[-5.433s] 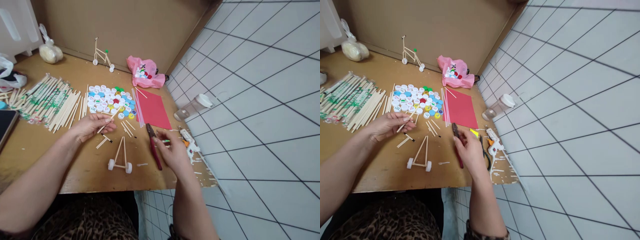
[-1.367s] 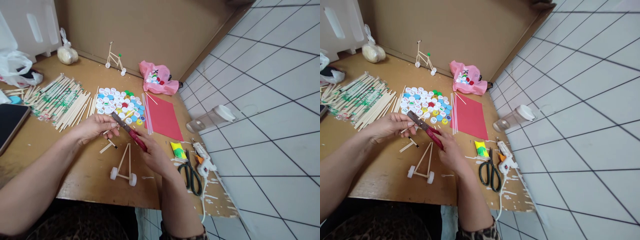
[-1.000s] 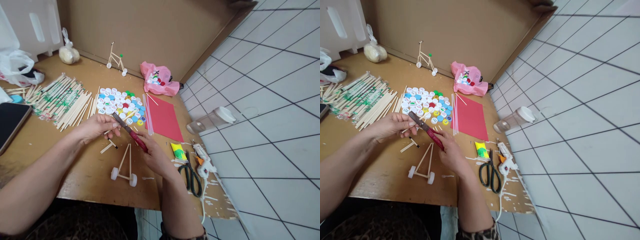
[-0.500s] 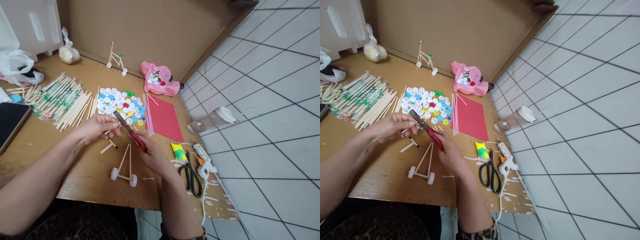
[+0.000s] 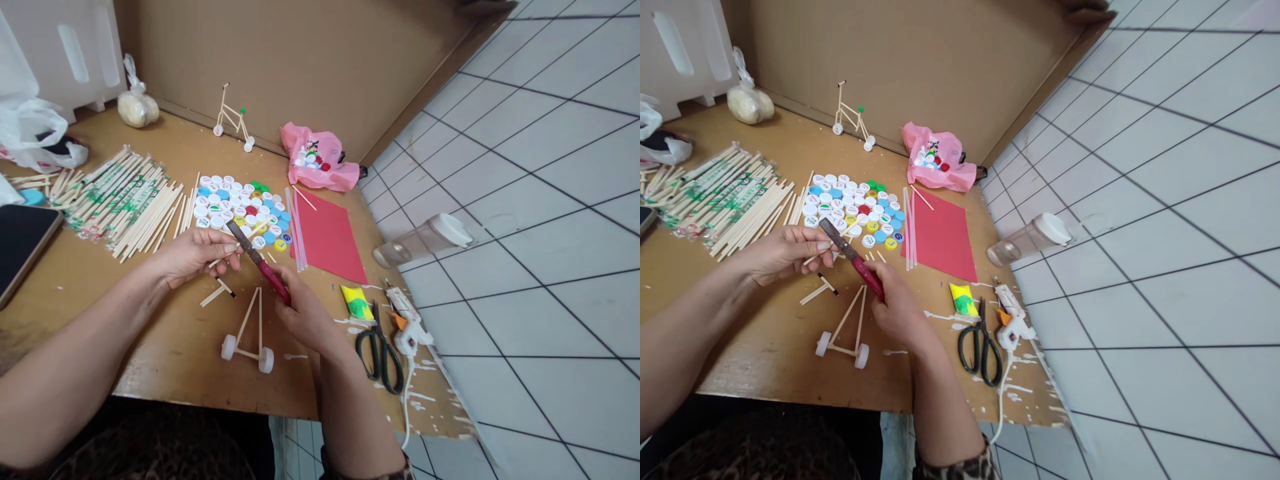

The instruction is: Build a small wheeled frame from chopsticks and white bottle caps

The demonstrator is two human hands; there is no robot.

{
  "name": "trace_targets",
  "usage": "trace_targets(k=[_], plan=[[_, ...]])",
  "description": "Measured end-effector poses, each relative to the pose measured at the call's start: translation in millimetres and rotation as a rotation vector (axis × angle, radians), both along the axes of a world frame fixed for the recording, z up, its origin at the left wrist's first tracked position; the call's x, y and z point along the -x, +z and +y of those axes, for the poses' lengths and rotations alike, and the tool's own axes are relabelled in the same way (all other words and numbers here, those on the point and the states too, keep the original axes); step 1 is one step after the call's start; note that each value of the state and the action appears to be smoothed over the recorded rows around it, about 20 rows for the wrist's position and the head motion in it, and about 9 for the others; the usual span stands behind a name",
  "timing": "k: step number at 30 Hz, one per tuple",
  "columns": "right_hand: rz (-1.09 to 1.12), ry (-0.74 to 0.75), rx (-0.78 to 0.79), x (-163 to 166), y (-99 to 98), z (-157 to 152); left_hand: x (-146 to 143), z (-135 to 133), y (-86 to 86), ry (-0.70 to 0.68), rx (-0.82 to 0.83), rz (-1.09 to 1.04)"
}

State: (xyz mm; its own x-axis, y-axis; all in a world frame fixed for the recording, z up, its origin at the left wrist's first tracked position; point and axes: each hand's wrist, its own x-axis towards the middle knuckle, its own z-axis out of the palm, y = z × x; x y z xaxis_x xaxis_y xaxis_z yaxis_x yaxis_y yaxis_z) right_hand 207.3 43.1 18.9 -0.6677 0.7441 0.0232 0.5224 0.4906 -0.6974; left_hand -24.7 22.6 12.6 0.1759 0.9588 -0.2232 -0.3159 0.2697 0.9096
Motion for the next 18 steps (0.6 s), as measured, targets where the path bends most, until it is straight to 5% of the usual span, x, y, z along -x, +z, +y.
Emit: trace_targets(k=[18], plan=[[-0.081, -0.001, -0.023, 5, 0.3, 2, -2, -10, 15.0, -0.042, 0.058, -0.081]])
